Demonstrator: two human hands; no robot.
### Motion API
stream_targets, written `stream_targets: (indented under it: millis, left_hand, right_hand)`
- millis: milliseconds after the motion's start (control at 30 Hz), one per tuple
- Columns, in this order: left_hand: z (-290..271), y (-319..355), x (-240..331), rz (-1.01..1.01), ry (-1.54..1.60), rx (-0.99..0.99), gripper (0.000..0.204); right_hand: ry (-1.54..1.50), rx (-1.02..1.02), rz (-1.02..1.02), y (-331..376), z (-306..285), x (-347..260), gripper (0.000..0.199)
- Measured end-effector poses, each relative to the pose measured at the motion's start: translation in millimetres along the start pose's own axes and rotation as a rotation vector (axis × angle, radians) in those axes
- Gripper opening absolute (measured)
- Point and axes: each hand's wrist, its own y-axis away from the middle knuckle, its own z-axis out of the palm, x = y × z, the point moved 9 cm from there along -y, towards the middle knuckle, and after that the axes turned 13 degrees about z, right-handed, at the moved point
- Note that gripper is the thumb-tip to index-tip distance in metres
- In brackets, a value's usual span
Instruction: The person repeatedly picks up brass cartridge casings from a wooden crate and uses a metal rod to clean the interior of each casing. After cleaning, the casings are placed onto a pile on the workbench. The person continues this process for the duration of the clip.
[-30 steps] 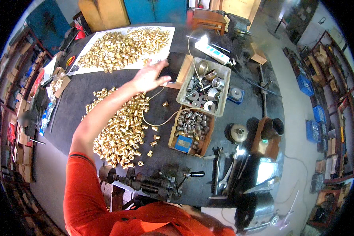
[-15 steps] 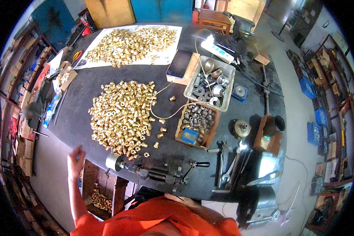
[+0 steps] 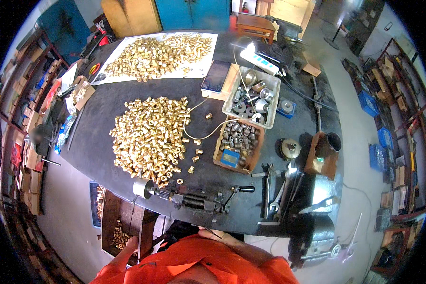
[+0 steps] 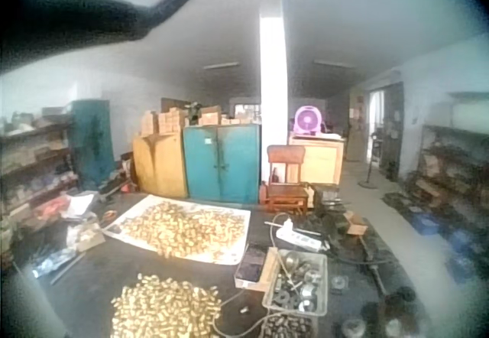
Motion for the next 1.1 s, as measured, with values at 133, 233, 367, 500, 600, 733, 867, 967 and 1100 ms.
stream_targets:
  millis: [133,233,367,500,600,733,867,967,1100]
  left_hand:
    - [-11.7,0.0,5.9,-0.045,-0.130,0.021,0.024]
    - [-22.3,3.7,21.2,-0.032,-0.161,0.007,0.024]
    - [-32.1,9.2,32.3,-0.018,-0.217,-0.015,0.022]
    - [-44.4,13.6,48.4,0.048,-0.215,0.008,0.022]
    - [-35.1,9.7,21.6,-0.083,-0.222,-0.019,0.023]
    - [-29.5,9.2,19.4,-0.002,-0.189,0.030,0.025]
    - [-21.5,13.1,22.7,0.107,-0.179,0.003,0.030]
    - [-32.9,23.7,35.4,0.141,-0.171,0.016,0.033]
    - [-51.8,44.2,57.8,0.196,-0.169,0.046,0.036]
  right_hand:
    - [-0.049,0.028,0.000,3.4,-1.8,4.6,0.027]
    - [-0.091,0.065,-0.002,5.7,-2.1,5.4,0.028]
    - [-0.250,0.148,0.155,2.6,-1.6,26.6,0.032]
    - [0.069,-0.055,-0.051,-5.0,1.7,20.8,0.036]
    - [0.379,-0.081,-0.280,6.3,20.2,-0.7,0.033]
    - [0.781,0.084,-0.787,38.4,47.3,-32.0,0.025]
    - [0.843,0.111,-0.754,39.2,53.2,-25.9,0.023]
    - [0.858,0.120,-0.729,42.4,61.5,-23.5,0.023]
    - [0.867,0.118,-0.725,40.3,67.3,-13.8,0.022]
